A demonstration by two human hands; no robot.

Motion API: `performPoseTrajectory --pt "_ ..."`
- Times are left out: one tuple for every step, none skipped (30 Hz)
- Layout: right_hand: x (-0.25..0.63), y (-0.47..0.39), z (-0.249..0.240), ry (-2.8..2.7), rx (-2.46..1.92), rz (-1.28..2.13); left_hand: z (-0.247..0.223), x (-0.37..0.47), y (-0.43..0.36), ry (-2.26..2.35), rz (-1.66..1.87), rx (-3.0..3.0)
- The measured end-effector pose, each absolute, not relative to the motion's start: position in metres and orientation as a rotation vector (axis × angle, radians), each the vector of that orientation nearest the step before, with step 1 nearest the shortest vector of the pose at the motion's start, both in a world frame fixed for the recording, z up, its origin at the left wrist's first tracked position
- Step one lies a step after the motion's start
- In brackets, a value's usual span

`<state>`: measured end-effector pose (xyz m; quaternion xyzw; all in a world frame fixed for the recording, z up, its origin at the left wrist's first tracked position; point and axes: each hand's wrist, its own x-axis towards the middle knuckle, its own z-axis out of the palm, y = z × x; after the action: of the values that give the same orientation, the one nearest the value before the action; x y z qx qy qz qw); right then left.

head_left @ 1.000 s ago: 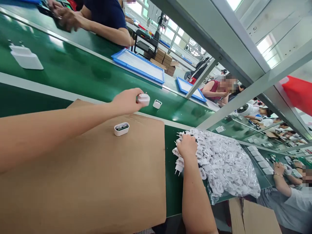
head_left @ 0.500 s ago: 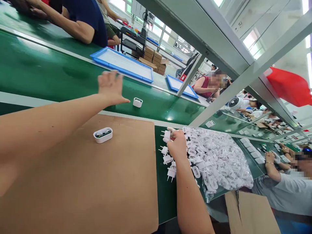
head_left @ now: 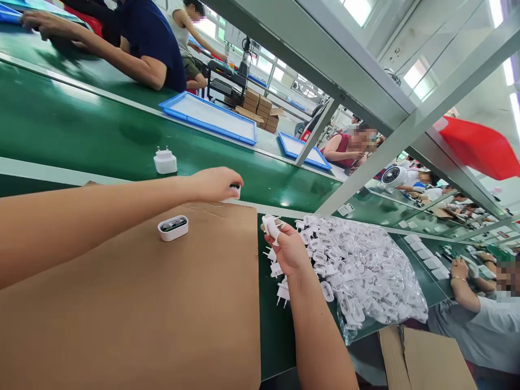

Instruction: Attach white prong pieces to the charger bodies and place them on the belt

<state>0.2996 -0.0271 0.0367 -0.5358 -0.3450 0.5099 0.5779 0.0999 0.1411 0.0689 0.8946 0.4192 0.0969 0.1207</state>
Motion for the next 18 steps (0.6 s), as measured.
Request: performPoseTrajectory --pt "0.298 -0.028 0.036 -0.830 -1.284 1.118 0.068 0.098 0.119 1.158 0.279 2.602" --pt "0.297 -0.029 0.035 -0.858 -1.311 1.045 0.065 0.095 0.096 1.113 0.260 2.574" --pt "0.295 -0.030 0.035 -0.888 -1.326 0.984 0.059 0.093 0.074 1.078 0.249 2.538" --pt "0.293 -0.032 0.035 -0.920 -1.327 0.944 0.051 0.091 0.054 1.055 0.242 2.499" --pt "0.291 -0.033 0.035 -0.952 -1.317 0.930 0.043 0.089 0.038 1.046 0.265 2.460" --pt "0.290 -0.035 0.036 -0.983 -1.307 0.939 0.033 0.088 0.024 1.041 0.303 2.414" --pt "0.288 -0.037 0.037 -1.009 -1.302 0.961 0.024 0.087 0.015 1.038 0.361 2.363" --pt "0.288 -0.039 0.037 -1.035 -1.306 0.991 0.015 0.086 0.009 1.031 0.436 2.307" --pt "0.287 -0.040 0.038 -1.064 -1.319 1.027 0.007 0.086 0.005 1.019 0.511 2.248" --pt "0.286 -0.041 0.039 -1.096 -1.331 1.068 0.001 0.085 0.004 1.003 0.575 2.189" --pt "0.286 -0.042 0.039 -1.129 -1.335 1.104 -0.004 0.084 0.005 0.991 0.620 2.137" --pt "0.285 -0.043 0.038 -1.164 -1.332 1.127 -0.009 0.083 0.006 0.984 0.642 2.097" --pt "0.284 -0.044 0.038 -1.199 -1.335 1.120 -0.012 0.082 0.007 0.981 0.646 2.069" --pt "0.282 -0.045 0.037 -1.242 -1.358 1.072 -0.014 0.081 0.009 0.979 0.644 2.049" --pt "0.280 -0.046 0.036 -1.302 -1.401 0.979 -0.015 0.079 0.010 0.969 0.649 2.036" --pt "0.278 -0.048 0.035 -1.383 -1.455 0.851 -0.017 0.078 0.010 0.947 0.664 2.027" --pt "0.275 -0.050 0.035 -1.477 -1.505 0.711 -0.017 0.077 0.010 0.913 0.686 2.019" --pt "0.273 -0.052 0.035 -1.569 -1.539 0.584 -0.018 0.076 0.010 0.875 0.703 2.011"
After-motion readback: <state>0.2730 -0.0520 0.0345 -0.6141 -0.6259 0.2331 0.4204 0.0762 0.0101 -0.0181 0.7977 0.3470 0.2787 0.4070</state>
